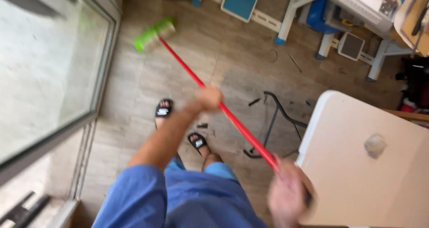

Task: A person uses a hand press to set rivets in leather, then wipes down the work table and sweeps the floor in a workshop.

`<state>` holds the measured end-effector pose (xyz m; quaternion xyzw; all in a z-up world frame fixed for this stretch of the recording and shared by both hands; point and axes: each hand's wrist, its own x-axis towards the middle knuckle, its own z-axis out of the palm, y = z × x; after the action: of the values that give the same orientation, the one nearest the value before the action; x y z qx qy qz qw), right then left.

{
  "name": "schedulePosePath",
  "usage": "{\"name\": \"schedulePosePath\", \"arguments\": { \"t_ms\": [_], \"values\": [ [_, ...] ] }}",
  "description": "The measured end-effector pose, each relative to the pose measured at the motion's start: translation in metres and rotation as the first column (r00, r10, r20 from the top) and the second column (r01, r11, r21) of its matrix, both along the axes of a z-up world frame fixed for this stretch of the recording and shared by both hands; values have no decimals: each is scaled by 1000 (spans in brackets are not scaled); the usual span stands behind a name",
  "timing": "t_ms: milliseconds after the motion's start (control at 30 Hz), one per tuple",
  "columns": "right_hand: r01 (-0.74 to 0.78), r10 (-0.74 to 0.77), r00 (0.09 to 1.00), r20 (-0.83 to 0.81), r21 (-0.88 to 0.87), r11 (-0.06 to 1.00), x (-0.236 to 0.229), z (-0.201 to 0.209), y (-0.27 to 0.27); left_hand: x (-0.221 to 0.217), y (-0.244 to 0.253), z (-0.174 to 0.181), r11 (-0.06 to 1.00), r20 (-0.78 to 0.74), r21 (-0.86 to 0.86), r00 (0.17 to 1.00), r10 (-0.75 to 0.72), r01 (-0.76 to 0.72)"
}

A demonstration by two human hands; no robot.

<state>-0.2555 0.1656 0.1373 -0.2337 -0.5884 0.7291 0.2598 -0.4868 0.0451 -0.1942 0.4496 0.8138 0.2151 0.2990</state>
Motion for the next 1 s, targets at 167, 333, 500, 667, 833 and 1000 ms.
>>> {"name": "schedulePosePath", "arguments": {
  "t_ms": [167, 333, 500, 667, 833, 1000],
  "values": [
    [-498, 478, 867, 139, 237, 834, 104, 72, 77, 123, 27, 101, 984, 193, 106, 968, -160, 142],
    [-5, -48, 998, 38, 837, 548, 88, 61, 56, 164, 35, 152, 980, 347, 109, 917, -195, 167],
    [165, -487, 853, -189, 982, -93, 52, 46, 26, 51, 114, 116, 889, 211, 51, 866, -454, 454],
    [460, -389, 887, -249, 393, 796, -51, 35, 14, -41, 195, 8, 778, -105, 77, 781, -616, 624],
    [300, -275, 954, -120, 434, 850, -31, 114, 8, 52, 171, -20, 628, -61, 126, 638, -768, 768],
    [454, -474, 877, -73, 444, 772, 12, 139, 11, 57, 194, 158, 577, 184, -32, 573, -799, 816]
  ]
}}
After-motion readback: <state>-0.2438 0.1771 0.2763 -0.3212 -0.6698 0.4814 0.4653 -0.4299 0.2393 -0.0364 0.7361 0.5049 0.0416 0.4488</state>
